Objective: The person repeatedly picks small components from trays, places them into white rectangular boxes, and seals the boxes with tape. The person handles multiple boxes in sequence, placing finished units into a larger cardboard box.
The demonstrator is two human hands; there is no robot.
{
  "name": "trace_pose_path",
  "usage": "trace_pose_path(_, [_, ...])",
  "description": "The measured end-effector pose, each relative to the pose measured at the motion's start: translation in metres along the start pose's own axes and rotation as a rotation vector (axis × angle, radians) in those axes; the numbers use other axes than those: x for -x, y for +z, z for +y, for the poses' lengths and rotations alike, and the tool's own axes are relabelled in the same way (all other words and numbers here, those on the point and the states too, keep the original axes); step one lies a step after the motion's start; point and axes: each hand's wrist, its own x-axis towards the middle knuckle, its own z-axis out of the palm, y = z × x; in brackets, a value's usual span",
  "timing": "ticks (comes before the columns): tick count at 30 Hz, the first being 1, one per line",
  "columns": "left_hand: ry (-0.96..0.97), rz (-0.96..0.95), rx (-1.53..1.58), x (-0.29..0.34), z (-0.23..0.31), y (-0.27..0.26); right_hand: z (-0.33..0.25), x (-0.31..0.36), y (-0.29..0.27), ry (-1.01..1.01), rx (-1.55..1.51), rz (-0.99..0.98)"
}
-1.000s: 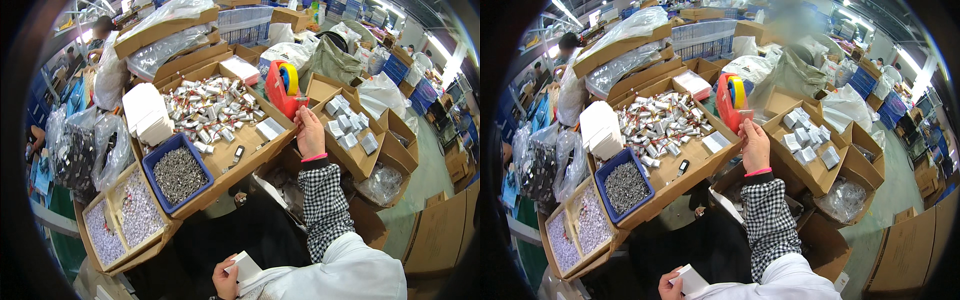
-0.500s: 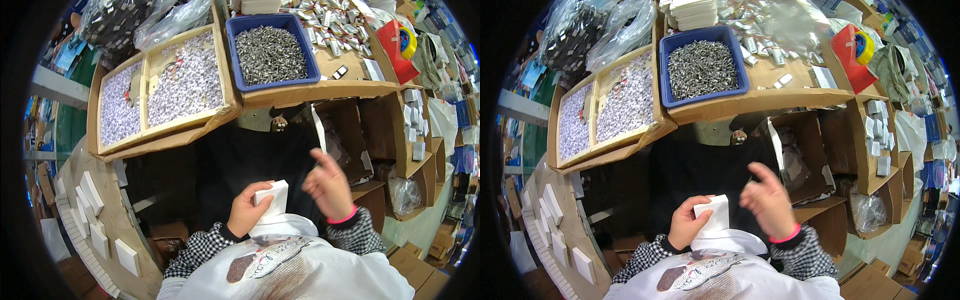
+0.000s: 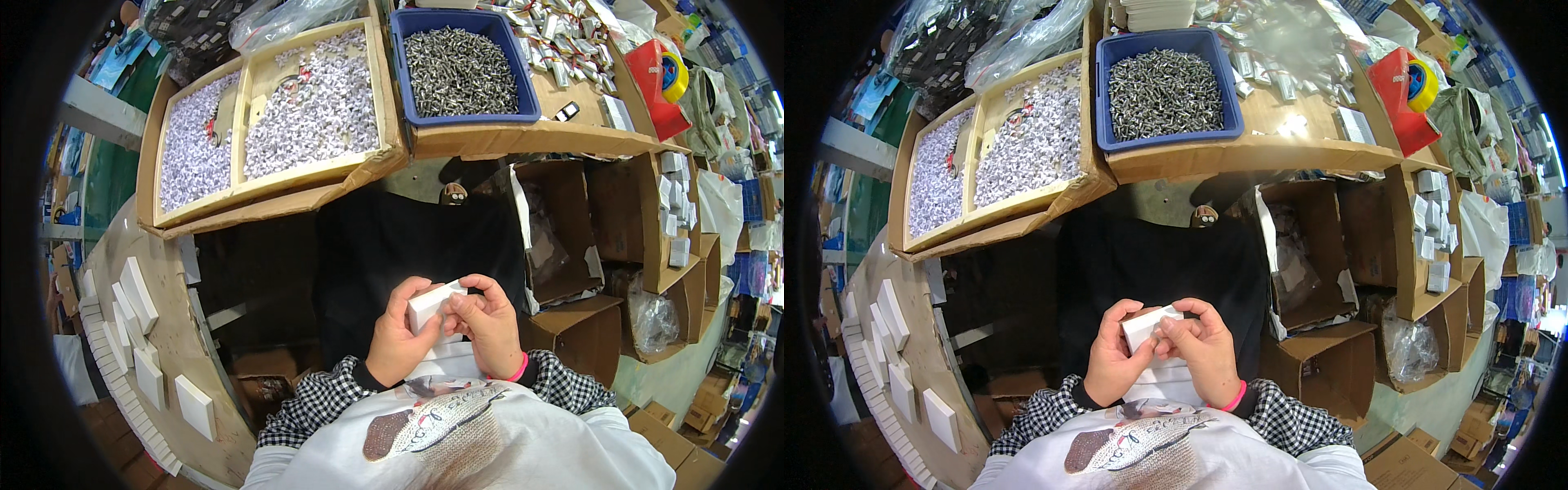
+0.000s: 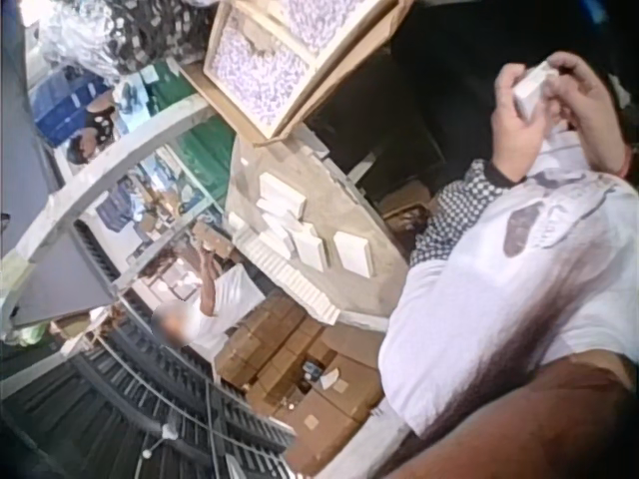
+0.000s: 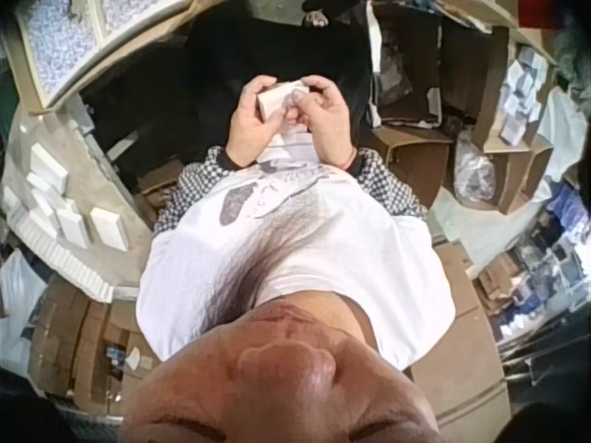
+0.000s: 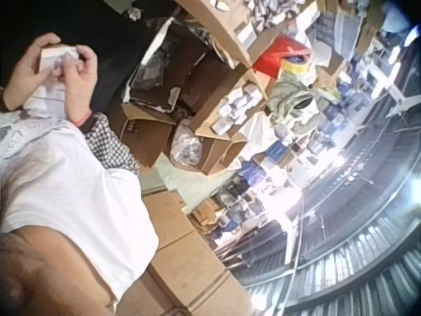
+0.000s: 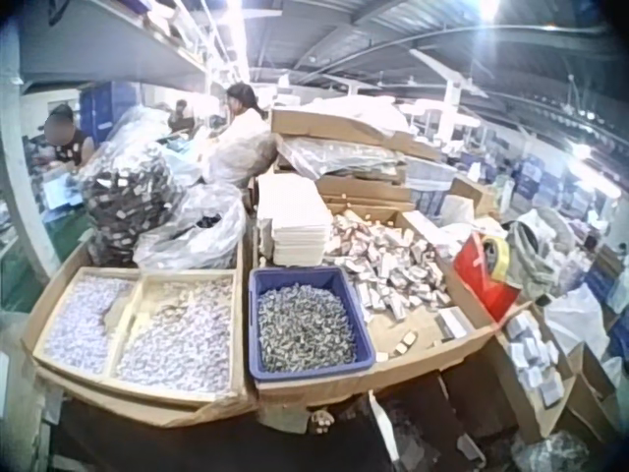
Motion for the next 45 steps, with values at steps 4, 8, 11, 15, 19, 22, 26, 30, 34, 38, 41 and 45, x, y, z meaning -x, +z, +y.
trace_pose_path(4, [0.028,-0.081,-0.137,-0.001,0.01,-0.004,-0.004,-0.001,0.001,0.018,0.041,-0.005])
trace_pose_path(8, [0.092,-0.136,-0.306,-0.005,0.022,-0.008,-0.006,-0.001,0.003,0.043,0.085,0.013])
trace_pose_path(11, [0.016,-0.154,-0.328,-0.004,0.028,-0.011,-0.008,-0.002,0.003,0.082,0.14,0.035])
trace_pose_path(15, [0.122,-0.112,-0.303,-0.008,0.023,-0.01,-0.013,-0.004,-0.002,0.143,0.289,0.007])
trace_pose_path(19, [0.217,-0.003,-0.349,-0.013,0.013,-0.006,-0.005,-0.005,-0.009,0.254,0.468,-0.05])
trace_pose_path(22, [0.19,0.033,-0.348,-0.01,0.005,-0.004,0.003,-0.004,-0.017,0.147,0.58,-0.053])
trace_pose_path(26, [0.073,0.056,-0.288,-0.006,-0.003,-0.006,0.005,-0.009,-0.018,0.133,0.696,-0.127])
trace_pose_path(30, [-0.025,0.058,-0.125,-0.003,0.004,-0.014,-0.003,-0.013,-0.003,0.076,0.758,-0.193])
trace_pose_path(34, [0.025,0.228,0.001,0.004,0.03,-0.044,-0.018,-0.02,0.015,0.043,0.608,-0.399])
trace_pose_path(38, [0.216,0.466,0.102,0.032,0.066,-0.099,-0.02,-0.033,0.024,-0.028,0.756,-0.343])
trace_pose_path(41, [0.453,0.853,-0.192,0.069,0.106,-0.152,-0.014,-0.039,0.023,-0.039,0.777,-0.411])
trace_pose_path(45, [0.554,1.506,-0.997,0.12,0.161,-0.226,-0.001,-0.042,0.018,-0.059,0.786,-0.415])
